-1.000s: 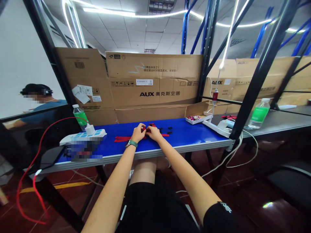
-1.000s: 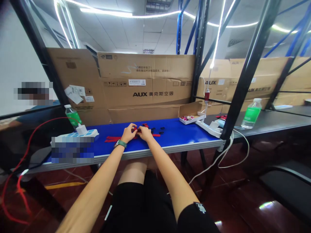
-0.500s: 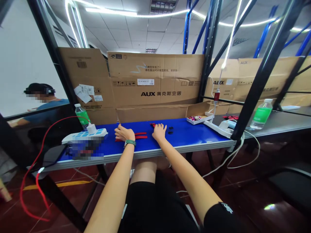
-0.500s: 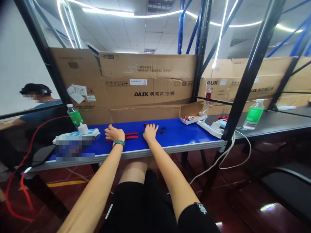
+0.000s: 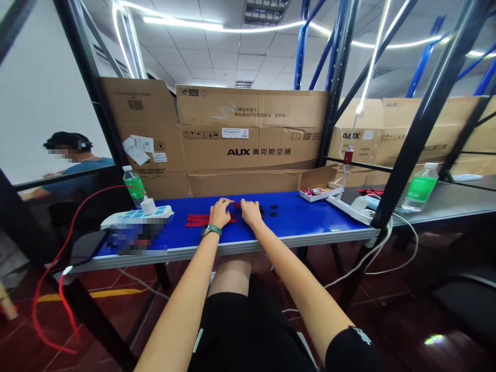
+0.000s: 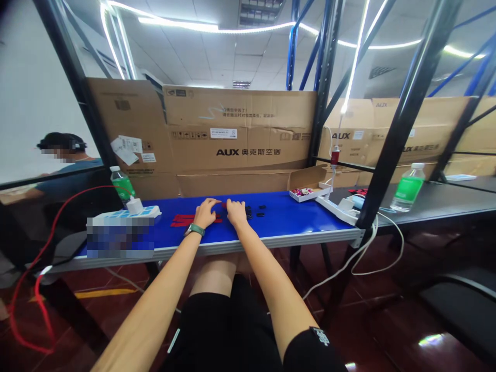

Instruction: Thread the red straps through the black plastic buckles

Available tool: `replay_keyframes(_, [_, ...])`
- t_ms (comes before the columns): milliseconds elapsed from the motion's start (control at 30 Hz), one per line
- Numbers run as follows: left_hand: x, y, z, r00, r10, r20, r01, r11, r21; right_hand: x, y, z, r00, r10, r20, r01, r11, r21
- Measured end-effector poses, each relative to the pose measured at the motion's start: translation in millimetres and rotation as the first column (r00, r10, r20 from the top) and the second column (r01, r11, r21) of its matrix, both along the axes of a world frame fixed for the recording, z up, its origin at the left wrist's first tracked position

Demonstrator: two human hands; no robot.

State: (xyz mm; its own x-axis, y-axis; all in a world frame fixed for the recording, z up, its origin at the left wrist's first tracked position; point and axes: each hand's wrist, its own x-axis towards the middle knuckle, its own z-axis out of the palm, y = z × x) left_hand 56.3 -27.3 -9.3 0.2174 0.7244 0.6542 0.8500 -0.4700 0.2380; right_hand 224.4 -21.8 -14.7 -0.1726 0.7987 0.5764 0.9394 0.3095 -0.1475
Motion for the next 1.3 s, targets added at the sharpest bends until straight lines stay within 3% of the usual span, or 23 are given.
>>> replay_keyframes(100, [3,-4,2.7,0.995,-0.049,-0.082,0.049,0.999,-0.003,4,6,1.2,0.971,0.172,-0.165,-0.165,0.985,0.052])
replay_keyframes(200, [6,-7,7.9,0.995,-0.018,-0.1,0.024,0.998,0.053,9,12,-0.8,0.88,0.401,-0.256,-0.38,0.916,0.128])
replay_keyframes(267, [8,-9,10.7,0.993,-0.022,-0.119,0.031,0.996,0.078,10,13,-2.2,0.847,0.444,-0.293,-0.419,0.896,0.145])
replay_keyframes(467, [9,-9,11.5,0.99,-0.022,-0.139,0.03,0.998,0.055,7,8,-1.3,0.955,0.198,-0.223,-0.197,0.98,0.029])
replay_keyframes(767, [12,-13,10.9,0.996,0.024,-0.086,-0.026,0.999,-0.033,4,0,3.6,0.993,0.067,-0.095,-0.07,0.997,-0.037])
replay_keyframes(1033, [13,-13,11.3,0.991,0.019,-0.136,-0.022,0.999,-0.026,6,0,5.7,0.988,0.132,-0.079,-0.135,0.99,-0.038])
replay_keyframes(1300, [16,-8,13.6,0.974,0.003,-0.225,-0.004,1.0,-0.002,3,-18,8.0,0.99,-0.044,-0.137,0.029,0.994,-0.105])
